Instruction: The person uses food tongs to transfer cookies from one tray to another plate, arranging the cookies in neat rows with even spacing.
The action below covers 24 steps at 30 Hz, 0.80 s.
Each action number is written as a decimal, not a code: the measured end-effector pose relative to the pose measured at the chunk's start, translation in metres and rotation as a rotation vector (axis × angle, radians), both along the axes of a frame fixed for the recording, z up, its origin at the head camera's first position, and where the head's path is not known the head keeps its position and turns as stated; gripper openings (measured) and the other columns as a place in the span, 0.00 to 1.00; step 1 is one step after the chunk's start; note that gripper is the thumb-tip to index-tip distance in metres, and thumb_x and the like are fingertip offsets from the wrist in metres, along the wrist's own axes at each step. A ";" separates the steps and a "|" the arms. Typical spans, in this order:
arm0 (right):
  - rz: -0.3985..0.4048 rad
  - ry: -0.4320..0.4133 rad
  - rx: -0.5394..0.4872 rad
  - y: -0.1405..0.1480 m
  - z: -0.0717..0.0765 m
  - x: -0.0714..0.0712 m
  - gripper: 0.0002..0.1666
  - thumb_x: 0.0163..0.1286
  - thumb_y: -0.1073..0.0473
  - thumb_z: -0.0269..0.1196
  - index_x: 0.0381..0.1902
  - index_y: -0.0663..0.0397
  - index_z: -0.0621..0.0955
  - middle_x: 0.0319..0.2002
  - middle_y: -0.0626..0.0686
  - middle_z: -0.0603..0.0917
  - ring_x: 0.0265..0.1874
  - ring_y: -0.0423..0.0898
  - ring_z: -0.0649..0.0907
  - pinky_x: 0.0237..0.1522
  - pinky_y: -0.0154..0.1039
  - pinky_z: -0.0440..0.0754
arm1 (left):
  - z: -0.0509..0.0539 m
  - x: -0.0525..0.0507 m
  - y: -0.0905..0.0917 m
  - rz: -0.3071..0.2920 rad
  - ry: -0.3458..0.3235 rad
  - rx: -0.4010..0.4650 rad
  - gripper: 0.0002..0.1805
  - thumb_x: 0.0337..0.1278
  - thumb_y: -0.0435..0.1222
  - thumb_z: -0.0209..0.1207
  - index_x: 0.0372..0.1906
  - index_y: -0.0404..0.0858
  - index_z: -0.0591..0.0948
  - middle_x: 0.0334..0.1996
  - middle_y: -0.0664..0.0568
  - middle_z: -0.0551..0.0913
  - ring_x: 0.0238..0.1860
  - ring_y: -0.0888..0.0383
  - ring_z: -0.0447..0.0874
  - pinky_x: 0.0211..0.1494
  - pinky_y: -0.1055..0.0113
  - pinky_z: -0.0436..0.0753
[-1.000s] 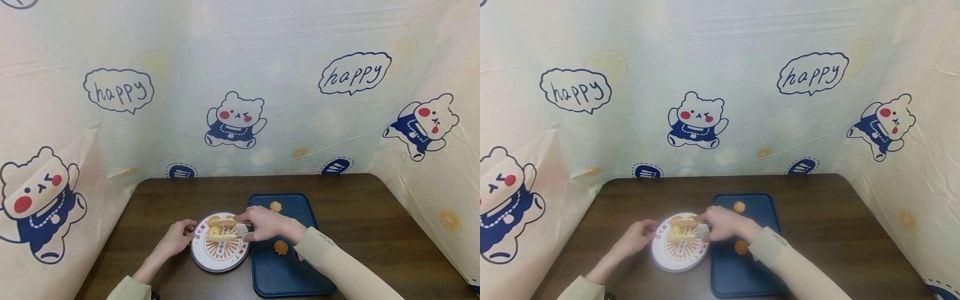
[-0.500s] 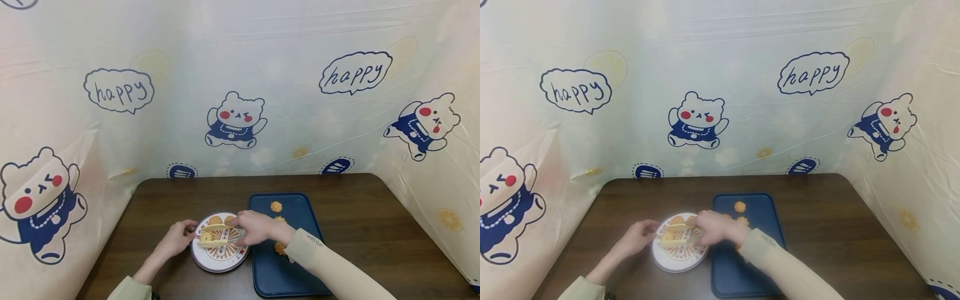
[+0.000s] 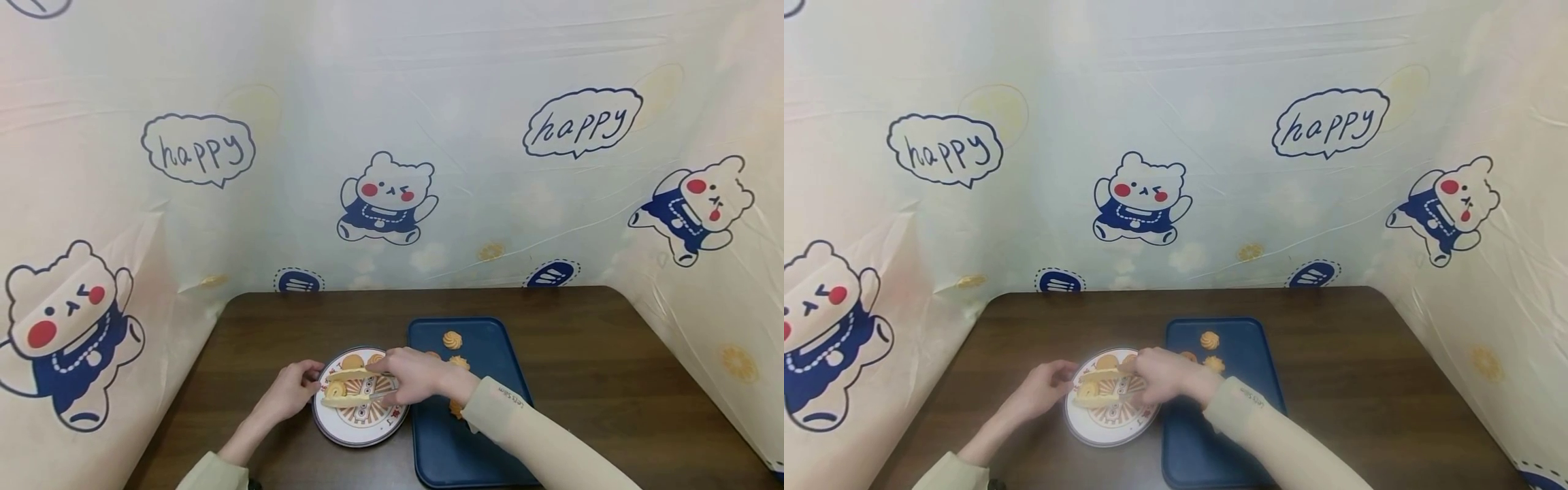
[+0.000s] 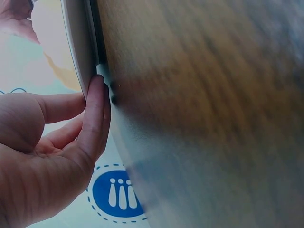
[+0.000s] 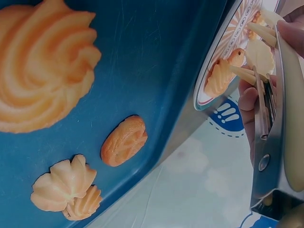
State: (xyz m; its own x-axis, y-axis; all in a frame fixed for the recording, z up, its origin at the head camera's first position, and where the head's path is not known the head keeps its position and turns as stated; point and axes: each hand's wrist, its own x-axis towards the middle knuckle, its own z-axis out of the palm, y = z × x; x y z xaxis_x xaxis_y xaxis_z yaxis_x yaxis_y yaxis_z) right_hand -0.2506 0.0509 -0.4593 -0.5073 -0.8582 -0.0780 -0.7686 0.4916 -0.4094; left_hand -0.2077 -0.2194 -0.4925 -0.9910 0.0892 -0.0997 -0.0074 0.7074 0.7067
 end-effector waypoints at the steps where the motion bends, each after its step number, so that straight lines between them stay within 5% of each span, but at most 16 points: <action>1: -0.002 0.001 0.001 0.000 0.000 0.000 0.36 0.64 0.51 0.70 0.69 0.53 0.74 0.60 0.48 0.80 0.51 0.41 0.80 0.44 0.30 0.78 | 0.000 0.000 0.000 0.000 -0.003 0.002 0.17 0.61 0.23 0.60 0.55 0.25 0.79 0.37 0.47 0.80 0.33 0.57 0.77 0.31 0.64 0.81; 11: 0.002 0.035 -0.007 -0.001 0.002 0.002 0.38 0.62 0.50 0.72 0.68 0.53 0.76 0.57 0.48 0.82 0.46 0.41 0.81 0.36 0.29 0.73 | -0.004 -0.002 -0.002 -0.001 -0.013 0.020 0.18 0.60 0.23 0.60 0.55 0.25 0.78 0.37 0.46 0.80 0.32 0.56 0.77 0.31 0.65 0.81; 24: -0.016 0.042 -0.031 0.009 0.014 0.005 0.39 0.62 0.47 0.71 0.68 0.54 0.75 0.62 0.47 0.80 0.51 0.42 0.80 0.45 0.32 0.78 | -0.003 -0.002 -0.001 0.000 -0.016 0.010 0.17 0.60 0.23 0.60 0.55 0.25 0.78 0.37 0.47 0.80 0.33 0.56 0.77 0.31 0.65 0.81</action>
